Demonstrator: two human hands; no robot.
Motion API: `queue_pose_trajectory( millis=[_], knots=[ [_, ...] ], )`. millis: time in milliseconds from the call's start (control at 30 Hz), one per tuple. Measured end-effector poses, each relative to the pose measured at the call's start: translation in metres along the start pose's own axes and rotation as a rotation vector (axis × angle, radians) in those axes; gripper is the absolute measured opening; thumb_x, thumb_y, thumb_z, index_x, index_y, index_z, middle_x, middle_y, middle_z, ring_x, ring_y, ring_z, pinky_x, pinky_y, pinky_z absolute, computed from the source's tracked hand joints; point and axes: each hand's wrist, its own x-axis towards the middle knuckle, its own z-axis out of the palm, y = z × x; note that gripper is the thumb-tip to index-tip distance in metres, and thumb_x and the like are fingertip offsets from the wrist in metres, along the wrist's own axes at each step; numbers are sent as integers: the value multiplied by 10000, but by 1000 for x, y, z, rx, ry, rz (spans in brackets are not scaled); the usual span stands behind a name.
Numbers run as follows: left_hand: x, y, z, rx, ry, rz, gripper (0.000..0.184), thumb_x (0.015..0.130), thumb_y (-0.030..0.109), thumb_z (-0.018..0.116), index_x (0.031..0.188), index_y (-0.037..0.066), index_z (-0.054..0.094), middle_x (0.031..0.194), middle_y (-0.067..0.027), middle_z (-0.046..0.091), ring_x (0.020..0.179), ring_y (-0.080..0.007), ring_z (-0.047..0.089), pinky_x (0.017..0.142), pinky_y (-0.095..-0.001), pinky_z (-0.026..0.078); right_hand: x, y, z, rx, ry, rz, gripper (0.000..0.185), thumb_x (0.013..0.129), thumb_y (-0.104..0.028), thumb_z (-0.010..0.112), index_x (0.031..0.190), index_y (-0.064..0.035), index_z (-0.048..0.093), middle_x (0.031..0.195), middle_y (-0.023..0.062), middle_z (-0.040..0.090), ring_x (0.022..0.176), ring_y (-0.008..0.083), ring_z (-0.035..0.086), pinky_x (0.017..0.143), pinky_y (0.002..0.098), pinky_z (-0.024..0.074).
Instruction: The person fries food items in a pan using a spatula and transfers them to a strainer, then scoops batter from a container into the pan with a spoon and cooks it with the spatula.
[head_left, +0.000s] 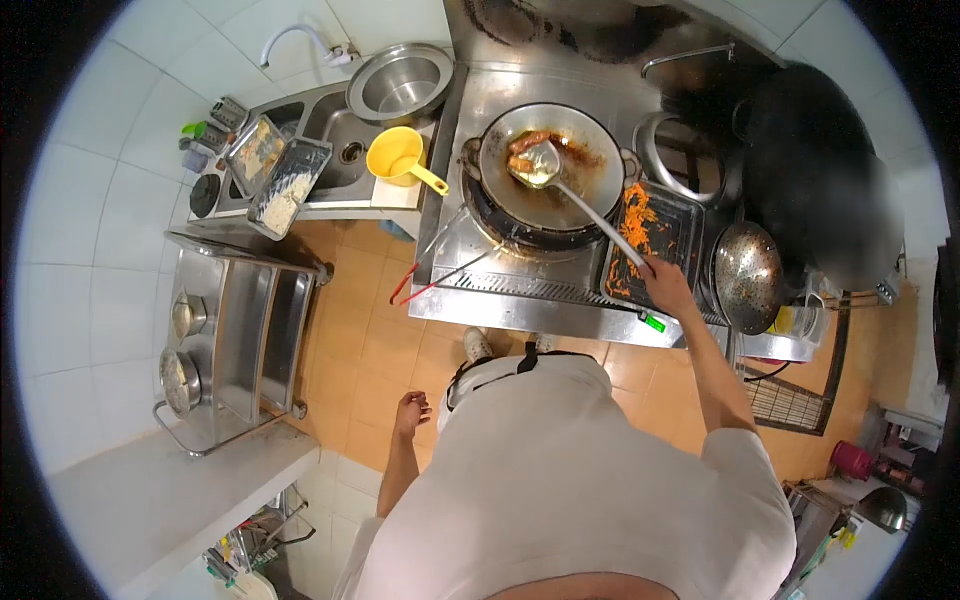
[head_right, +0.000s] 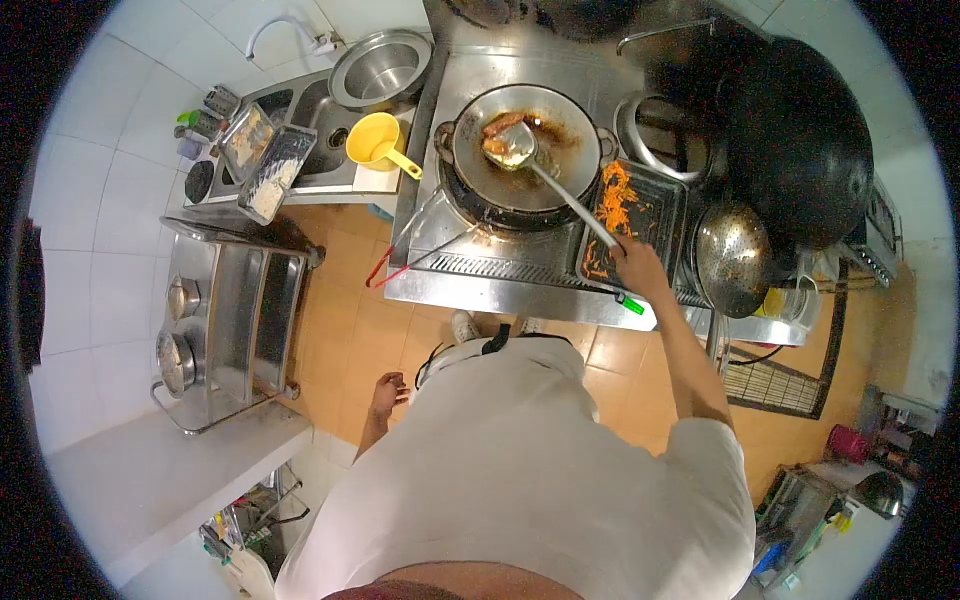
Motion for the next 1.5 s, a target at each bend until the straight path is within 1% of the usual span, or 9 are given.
queue_pose_trajectory(
  millis=[233, 633, 933, 1033, 1133, 1267, 1367, 1467, 1500],
  knots=[
    [16, -21, -6, 37, 21, -11, 166, 931, 185, 544, 1063, 96, 590, 840, -33, 616, 723, -164, 640, 627, -363, 537, -33, -8, 12, -114, 94, -11, 298, 929, -263, 565, 1153, -85, 648, 773, 290, 643, 739, 475, 629, 696, 556, 516],
    [49, -5, -23, -14, 10, 108, 124, 913, 134, 546, 1005, 87, 614, 768, -19, 614, 693, -152, 636, 587, -335, 523, -78, -16, 3, -104, 109, 57, 314, 907, -254, 595, 1162, -84, 663, 744, 260, 646, 709, 461, 630, 691, 530, 522],
    [71, 24, -48, 232, -20, 120, 142, 914, 142, 552, 942, 34, 639, 813, -65, 654, 708, -166, 656, 602, -340, 531, -95, -46, -14, -222, 152, 47, 322, 918, -268, 583, 1160, -72, 665, 722, 237, 650, 699, 447, 629, 678, 518, 529],
    [81, 36, -51, 295, -54, 113, 159, 921, 174, 567, 902, 33, 639, 774, -65, 655, 692, -167, 657, 596, -343, 524, -113, -61, -3, -242, 191, 97, 307, 899, -254, 614, 1136, -67, 668, 680, 244, 629, 643, 438, 627, 618, 525, 516],
    [92, 50, -49, 378, -131, 94, 188, 926, 214, 588, 882, 36, 633, 728, -56, 651, 673, -165, 655, 590, -340, 517, -134, -69, 24, -253, 222, 139, 311, 883, -252, 635, 1135, -73, 670, 656, 232, 625, 620, 423, 631, 596, 517, 514],
    [103, 69, -34, 483, -256, 170, 291, 919, 288, 632, 757, 47, 612, 688, -60, 637, 651, -148, 640, 557, -315, 490, -141, -93, 42, -221, 238, 168, 334, 890, -245, 623, 1186, -93, 641, 658, 226, 633, 624, 421, 636, 589, 517, 519],
    [86, 103, -4, 635, -301, 302, 325, 946, 272, 597, 702, 57, 584, 659, -47, 608, 627, -130, 608, 550, -289, 466, -138, -89, 60, -149, 248, 157, 350, 898, -256, 611, 1214, -106, 616, 667, 228, 635, 631, 435, 636, 595, 527, 529],
    [102, 119, 25, 328, -673, 486, 277, 962, 190, 581, 723, 51, 576, 629, -28, 570, 594, -112, 558, 549, -267, 446, -130, -77, 68, -139, 270, 144, 348, 890, -248, 617, 1208, -109, 624, 655, 225, 632, 625, 430, 637, 598, 520, 531],
    [92, 127, 39, 319, -659, 541, 258, 960, 164, 586, 730, 48, 572, 624, -21, 561, 587, -108, 544, 547, -263, 441, -127, -83, 62, -130, 261, 148, 347, 886, -245, 621, 1206, -110, 627, 653, 224, 631, 626, 428, 637, 598, 519, 532]
  ],
)
